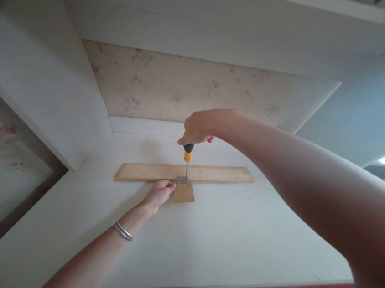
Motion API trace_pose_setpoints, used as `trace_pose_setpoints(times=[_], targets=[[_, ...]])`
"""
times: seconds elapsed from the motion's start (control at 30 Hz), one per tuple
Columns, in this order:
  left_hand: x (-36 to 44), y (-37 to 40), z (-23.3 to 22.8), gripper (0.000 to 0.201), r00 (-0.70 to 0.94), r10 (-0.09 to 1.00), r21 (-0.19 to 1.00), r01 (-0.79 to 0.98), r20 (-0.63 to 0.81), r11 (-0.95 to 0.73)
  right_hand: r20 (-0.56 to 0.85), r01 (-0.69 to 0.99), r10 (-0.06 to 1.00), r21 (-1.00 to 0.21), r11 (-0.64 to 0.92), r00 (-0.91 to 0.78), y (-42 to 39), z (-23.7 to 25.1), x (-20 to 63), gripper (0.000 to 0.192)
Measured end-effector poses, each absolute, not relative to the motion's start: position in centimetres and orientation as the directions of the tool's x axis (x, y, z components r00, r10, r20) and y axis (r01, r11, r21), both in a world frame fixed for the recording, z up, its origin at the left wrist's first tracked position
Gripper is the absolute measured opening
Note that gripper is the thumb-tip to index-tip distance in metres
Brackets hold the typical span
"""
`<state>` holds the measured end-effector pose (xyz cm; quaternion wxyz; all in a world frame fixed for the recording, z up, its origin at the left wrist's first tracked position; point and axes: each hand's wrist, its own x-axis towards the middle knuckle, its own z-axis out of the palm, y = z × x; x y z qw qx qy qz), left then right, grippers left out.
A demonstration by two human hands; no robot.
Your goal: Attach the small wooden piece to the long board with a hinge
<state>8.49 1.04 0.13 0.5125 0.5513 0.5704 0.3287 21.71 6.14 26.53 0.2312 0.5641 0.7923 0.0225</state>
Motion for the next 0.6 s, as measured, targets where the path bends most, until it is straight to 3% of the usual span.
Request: trace_pose_setpoints(times=[0.07,0.17,0.3,0.43,0.6], targets=[[8.50,1.03,0.31,0.023,0.135,0.966,0.941,0.287,-0.222,0.177,-0.329,0.881,0.907,0.302,0.365,-0.263,5.95,26.61,21.55,0.056],[8.49,1.03,0.36,0.023,0.131,0.968,0.942,0.289,-0.215,0.170,-0.347,0.883,0.876,0.209,0.421,-0.335,5.85,26.61,21.62,0.053],[8.48,1.06,0.24,0.023,0.134,0.967,0.944,0.282,-0.215,0.171,-0.413,0.907,0.885,0.251,0.338,-0.216,5.97,26.52,21.78,0.058],[8.50,1.03,0.33,0.023,0.135,0.965,0.942,0.282,-0.226,0.181,-0.421,0.917,0.870,0.178,0.358,-0.257,6.13,26.40,21.79,0.054],[8.48,1.01,0.37,0.022,0.133,0.964,0.940,0.285,-0.230,0.185,-0.408,0.910,0.892,0.263,0.321,-0.196,6.45,26.31,22.01,0.056]])
